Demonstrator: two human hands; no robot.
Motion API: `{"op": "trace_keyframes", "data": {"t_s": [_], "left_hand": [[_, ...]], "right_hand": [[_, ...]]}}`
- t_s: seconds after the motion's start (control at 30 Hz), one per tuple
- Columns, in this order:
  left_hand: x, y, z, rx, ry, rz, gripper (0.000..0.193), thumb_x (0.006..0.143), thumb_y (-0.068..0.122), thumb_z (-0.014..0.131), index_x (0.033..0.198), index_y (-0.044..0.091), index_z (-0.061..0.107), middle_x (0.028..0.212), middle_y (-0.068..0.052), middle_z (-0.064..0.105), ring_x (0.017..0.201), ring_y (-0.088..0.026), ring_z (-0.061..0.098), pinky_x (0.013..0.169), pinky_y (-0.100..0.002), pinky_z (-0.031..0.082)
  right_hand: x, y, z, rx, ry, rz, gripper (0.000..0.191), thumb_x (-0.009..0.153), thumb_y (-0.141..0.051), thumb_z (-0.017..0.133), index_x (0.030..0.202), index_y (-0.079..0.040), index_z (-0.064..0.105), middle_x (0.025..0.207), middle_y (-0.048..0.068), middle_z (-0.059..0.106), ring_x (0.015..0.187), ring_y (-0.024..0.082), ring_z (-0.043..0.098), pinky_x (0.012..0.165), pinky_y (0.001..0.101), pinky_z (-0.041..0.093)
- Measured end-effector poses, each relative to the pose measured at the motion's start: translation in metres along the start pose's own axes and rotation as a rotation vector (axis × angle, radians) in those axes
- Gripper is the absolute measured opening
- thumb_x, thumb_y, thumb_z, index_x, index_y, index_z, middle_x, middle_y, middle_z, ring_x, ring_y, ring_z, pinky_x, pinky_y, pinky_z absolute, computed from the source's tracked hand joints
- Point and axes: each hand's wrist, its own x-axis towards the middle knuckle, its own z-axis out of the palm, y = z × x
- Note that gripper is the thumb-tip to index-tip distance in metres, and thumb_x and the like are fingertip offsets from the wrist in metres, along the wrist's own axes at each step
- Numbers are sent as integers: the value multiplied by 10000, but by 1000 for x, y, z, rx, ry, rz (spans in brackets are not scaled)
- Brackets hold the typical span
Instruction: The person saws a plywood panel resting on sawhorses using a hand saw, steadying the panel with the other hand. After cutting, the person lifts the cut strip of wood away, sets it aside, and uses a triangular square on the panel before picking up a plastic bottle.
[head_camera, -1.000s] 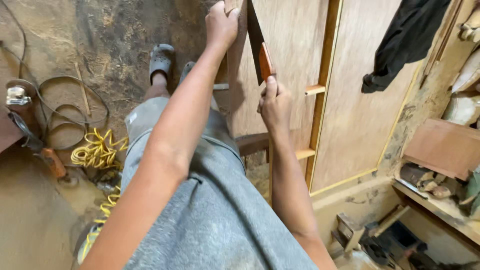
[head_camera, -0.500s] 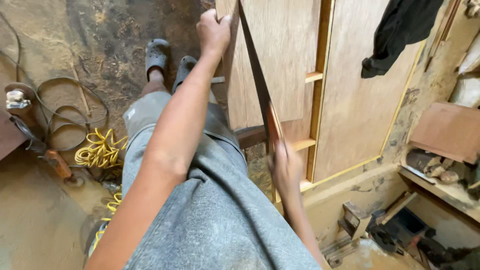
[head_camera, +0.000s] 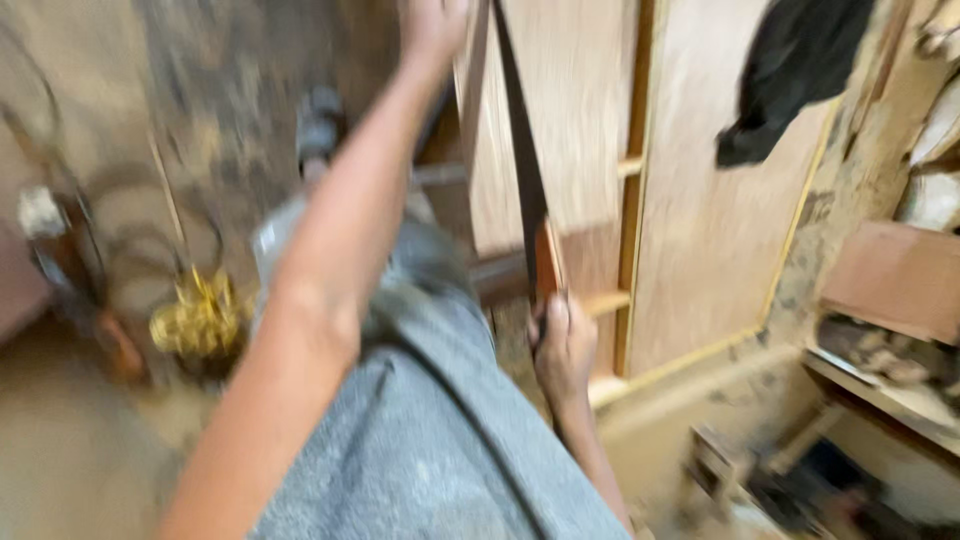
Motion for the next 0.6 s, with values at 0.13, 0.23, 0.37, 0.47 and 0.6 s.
{"op": "trace_keyframes", "data": {"t_s": [0.13, 0.23, 0.37, 0.47, 0.6], "left_hand": [[-16, 28, -15, 21, -67, 13, 292, 877, 261, 722, 1059, 33, 712, 1035, -229, 737, 1010, -404, 696, 866, -470, 542], [-26, 27, -34, -77, -77, 104, 292, 885, 232, 710, 1101, 37, 694, 1057, -218, 731, 980, -390, 698, 850, -464, 543], [-26, 16, -65, 133, -217, -128, 326, 892, 293, 759, 826, 11, 610, 746, -139, 632, 676, -251, 566, 651, -442, 483], [-6, 16, -84, -74, -371, -179, 396, 911, 263, 791, 759, 17, 520, 712, -9, 480, 664, -134, 436, 559, -385, 406], [13, 19, -101, 134, -460, -66, 317, 933, 180, 706, 679, 42, 578, 676, -6, 575, 617, -98, 489, 532, -319, 432]], "right_hand": [[-18, 12, 3, 161, 44, 194, 392, 1077, -316, 455, 817, -42, 563, 577, 8, 521, 497, 81, 492, 464, 268, 390], [-22, 19, 12, 127, 38, 161, 398, 1059, -313, 502, 799, -22, 579, 562, 25, 537, 491, 93, 504, 460, 290, 404], [-31, 14, 29, -65, 75, 24, 344, 1000, -346, 572, 900, -25, 648, 602, 61, 611, 524, 141, 592, 501, 328, 474], [-44, -1, 49, -165, 54, 126, 405, 945, -450, 627, 903, -49, 665, 626, 109, 660, 540, 197, 645, 531, 373, 502], [-62, -25, 90, -177, 10, 328, 504, 904, -594, 609, 945, -93, 653, 691, 123, 680, 575, 251, 679, 540, 411, 561]]}}
